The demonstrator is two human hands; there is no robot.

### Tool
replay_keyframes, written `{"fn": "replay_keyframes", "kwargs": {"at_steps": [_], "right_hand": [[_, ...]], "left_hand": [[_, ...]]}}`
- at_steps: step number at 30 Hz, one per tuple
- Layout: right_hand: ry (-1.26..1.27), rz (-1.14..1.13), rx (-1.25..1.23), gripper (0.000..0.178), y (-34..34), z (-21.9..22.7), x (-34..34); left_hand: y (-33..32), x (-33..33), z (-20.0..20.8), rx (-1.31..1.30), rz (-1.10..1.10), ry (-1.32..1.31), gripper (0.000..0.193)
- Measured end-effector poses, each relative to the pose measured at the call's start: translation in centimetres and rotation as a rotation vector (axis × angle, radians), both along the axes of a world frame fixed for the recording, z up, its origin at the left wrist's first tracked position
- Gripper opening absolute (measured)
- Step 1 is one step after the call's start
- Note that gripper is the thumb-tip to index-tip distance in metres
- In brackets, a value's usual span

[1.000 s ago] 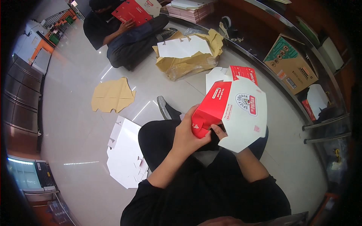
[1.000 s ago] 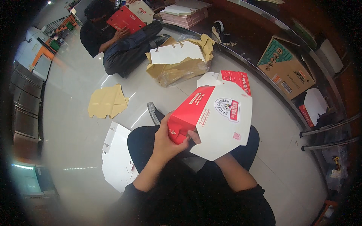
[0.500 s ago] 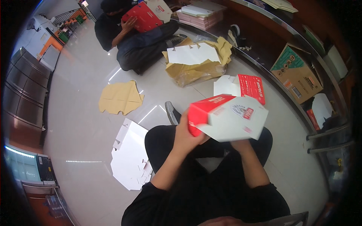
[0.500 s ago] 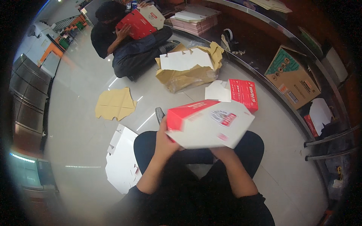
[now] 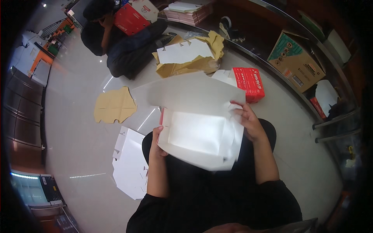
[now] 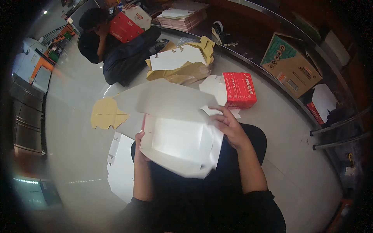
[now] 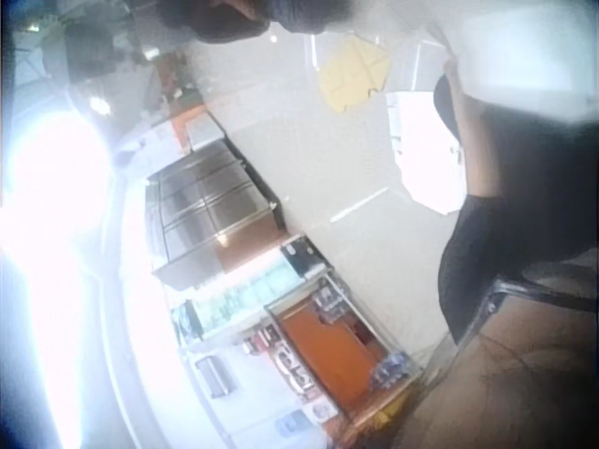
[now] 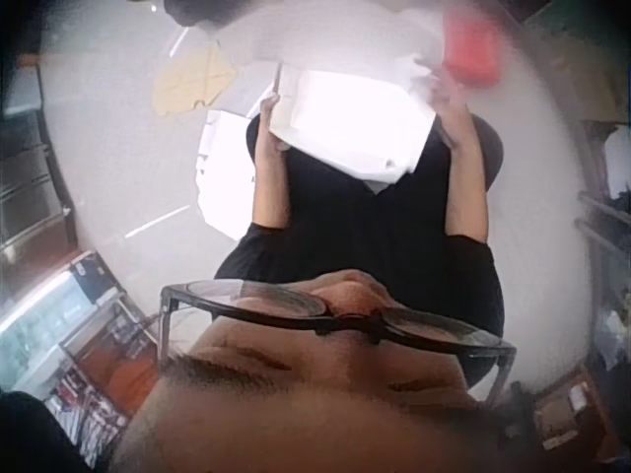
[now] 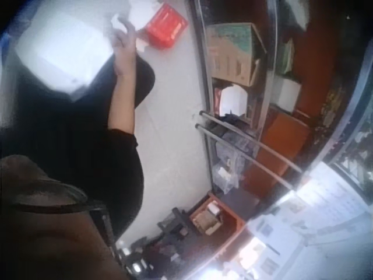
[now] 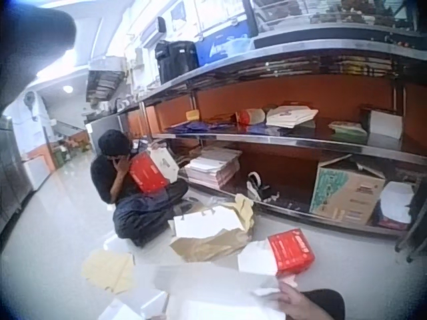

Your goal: The person sits on the floor and assembles red and white cardboard boxes by folding the flat pieces into shape and inserting smaller red inserts. The person repeatedly picks up flat pieces, folds them, and stacks the finished boxes.

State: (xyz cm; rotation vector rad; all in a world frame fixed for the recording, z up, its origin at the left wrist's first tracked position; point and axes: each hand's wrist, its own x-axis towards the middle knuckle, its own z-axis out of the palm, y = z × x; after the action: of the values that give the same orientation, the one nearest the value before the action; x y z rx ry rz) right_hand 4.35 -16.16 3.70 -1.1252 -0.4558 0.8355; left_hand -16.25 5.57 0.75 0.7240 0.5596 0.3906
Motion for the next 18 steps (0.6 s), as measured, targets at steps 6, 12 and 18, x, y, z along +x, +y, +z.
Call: {"fn": "replay_keyframes", "kwargs": {"at_steps": [6, 12, 18], "right_hand": [[0.031, 0.316, 0.111, 0.072, -0.2, -0.2, -0.6], [-0.129, 0.153, 0.04, 0.082, -0.5, -1.5, -2.3], [-0.08, 0.099, -0.089, 0.046, -1.3, 0.2, -1.0]], "left_hand": [[1.2, -0.1, -5.3, -0.242, -0.138, -0.14, 0.064], [-0.3, 0.0, -1.7, 0.018, -0.06, 0.05, 0.065], [0.6, -1.8, -0.8, 0.021, -0.203, 0.191, 0.059]]}}
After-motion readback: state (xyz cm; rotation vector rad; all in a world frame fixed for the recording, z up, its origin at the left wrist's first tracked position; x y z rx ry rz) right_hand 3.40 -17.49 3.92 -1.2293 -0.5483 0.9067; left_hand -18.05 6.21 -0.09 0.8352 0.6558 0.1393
